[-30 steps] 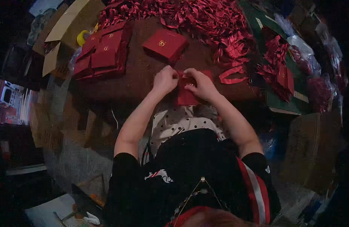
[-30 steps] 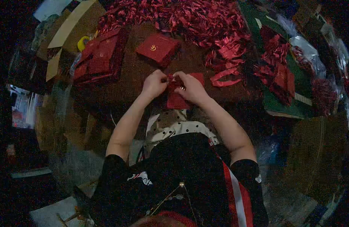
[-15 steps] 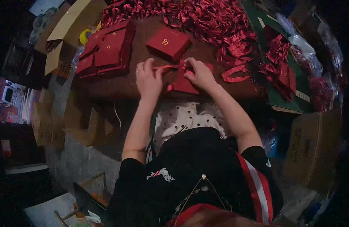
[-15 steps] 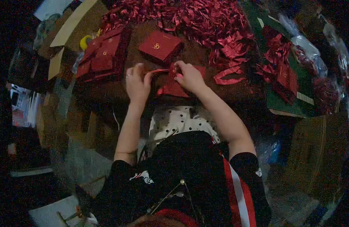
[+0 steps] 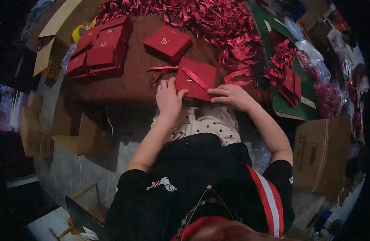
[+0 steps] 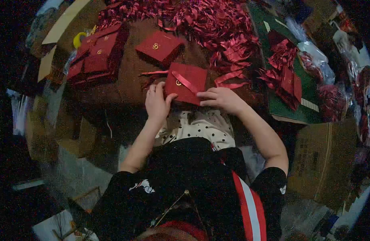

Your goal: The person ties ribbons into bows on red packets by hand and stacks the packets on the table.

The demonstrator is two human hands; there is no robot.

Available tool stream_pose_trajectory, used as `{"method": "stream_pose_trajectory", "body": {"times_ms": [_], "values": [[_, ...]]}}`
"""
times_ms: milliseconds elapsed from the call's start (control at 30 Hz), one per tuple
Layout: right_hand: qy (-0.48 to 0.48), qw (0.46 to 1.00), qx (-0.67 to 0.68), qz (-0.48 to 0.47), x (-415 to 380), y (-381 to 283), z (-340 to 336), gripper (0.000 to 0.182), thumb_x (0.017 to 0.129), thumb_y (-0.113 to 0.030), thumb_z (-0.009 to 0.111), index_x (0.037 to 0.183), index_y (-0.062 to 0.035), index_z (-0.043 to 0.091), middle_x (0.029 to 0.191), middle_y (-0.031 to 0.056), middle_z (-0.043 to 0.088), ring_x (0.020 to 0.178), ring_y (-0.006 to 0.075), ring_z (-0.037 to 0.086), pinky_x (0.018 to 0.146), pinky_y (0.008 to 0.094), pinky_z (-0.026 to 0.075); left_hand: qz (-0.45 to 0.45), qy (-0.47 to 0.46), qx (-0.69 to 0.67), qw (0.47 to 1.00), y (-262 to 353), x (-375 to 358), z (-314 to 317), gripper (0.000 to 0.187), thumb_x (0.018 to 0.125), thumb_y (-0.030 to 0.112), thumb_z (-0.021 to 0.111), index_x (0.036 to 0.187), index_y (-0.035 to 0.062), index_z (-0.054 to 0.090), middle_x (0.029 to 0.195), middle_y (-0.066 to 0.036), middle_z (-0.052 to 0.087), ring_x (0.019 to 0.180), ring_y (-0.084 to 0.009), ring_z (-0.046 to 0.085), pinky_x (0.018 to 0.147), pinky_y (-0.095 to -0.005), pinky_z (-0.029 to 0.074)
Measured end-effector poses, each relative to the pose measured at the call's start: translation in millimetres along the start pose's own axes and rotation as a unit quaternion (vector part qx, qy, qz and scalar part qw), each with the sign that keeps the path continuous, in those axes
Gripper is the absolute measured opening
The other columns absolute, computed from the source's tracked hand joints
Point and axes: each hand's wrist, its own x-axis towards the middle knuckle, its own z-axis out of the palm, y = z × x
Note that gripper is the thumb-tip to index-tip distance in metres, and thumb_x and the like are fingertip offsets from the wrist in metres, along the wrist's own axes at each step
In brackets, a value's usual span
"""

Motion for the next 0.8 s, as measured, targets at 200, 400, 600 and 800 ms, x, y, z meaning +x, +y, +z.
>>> {"method": "stream_pose_trajectory", "body": {"times_ms": [200, 400, 600, 800], "values": [[0.222, 0.961, 0.151, 0.065, 21.5, -12.7, 10.7, 0.018, 0.080, -0.005, 0.071, 0.097, -0.0091, 0.069, 0.123, 0.0090, 0.064, 0.099, 0.0296, 0.066, 0.077, 0.0360, 0.054, -0.040, 0.008, -0.063, 0.997, 1.7, 0.4, 0.1, 0.050, 0.076, 0.031, 0.082, 0.112, 0.0057, 0.058, 0.103, -0.014, 0.057, 0.097, -0.0339, 0.056, 0.085, -0.0456, 0.046], [0.300, 0.915, 0.110, 0.248, 83.9, -31.8, 20.1, 0.015, 0.079, -0.015, 0.076, 0.093, -0.0107, 0.072, 0.090, 0.0064, 0.070, 0.085, 0.0259, 0.067, 0.072, 0.0364, 0.053, -0.054, 0.029, -0.072, 0.996, 5.3, 1.0, 0.7, 0.046, 0.071, 0.025, 0.084, 0.106, 0.0070, 0.059, 0.103, -0.014, 0.060, 0.097, -0.0354, 0.056, 0.084, -0.0452, 0.046], [0.277, 0.931, 0.042, 0.236, 114.2, -22.8, 59.5, 0.013, 0.079, -0.019, 0.073, 0.088, -0.0102, 0.069, 0.089, 0.0071, 0.067, 0.085, 0.0299, 0.063, 0.071, 0.0427, 0.052, -0.069, 0.009, -0.077, 0.995, -2.3, 6.4, -1.4, 0.036, 0.070, 0.022, 0.084, 0.097, 0.0077, 0.065, 0.088, -0.011, 0.062, 0.087, -0.0320, 0.061, 0.078, -0.0436, 0.049], [0.257, 0.944, 0.048, 0.202, 116.3, -25.5, 68.0, 0.015, 0.079, -0.016, 0.071, 0.088, -0.0053, 0.065, 0.088, 0.0120, 0.064, 0.089, 0.0340, 0.061, 0.077, 0.0445, 0.051, -0.094, -0.035, -0.154, 0.983, -7.7, 9.8, -7.6, 0.025, 0.076, 0.014, 0.076, 0.098, 0.0063, 0.067, 0.090, -0.013, 0.063, 0.089, -0.0341, 0.062, 0.080, -0.0440, 0.049]]}}
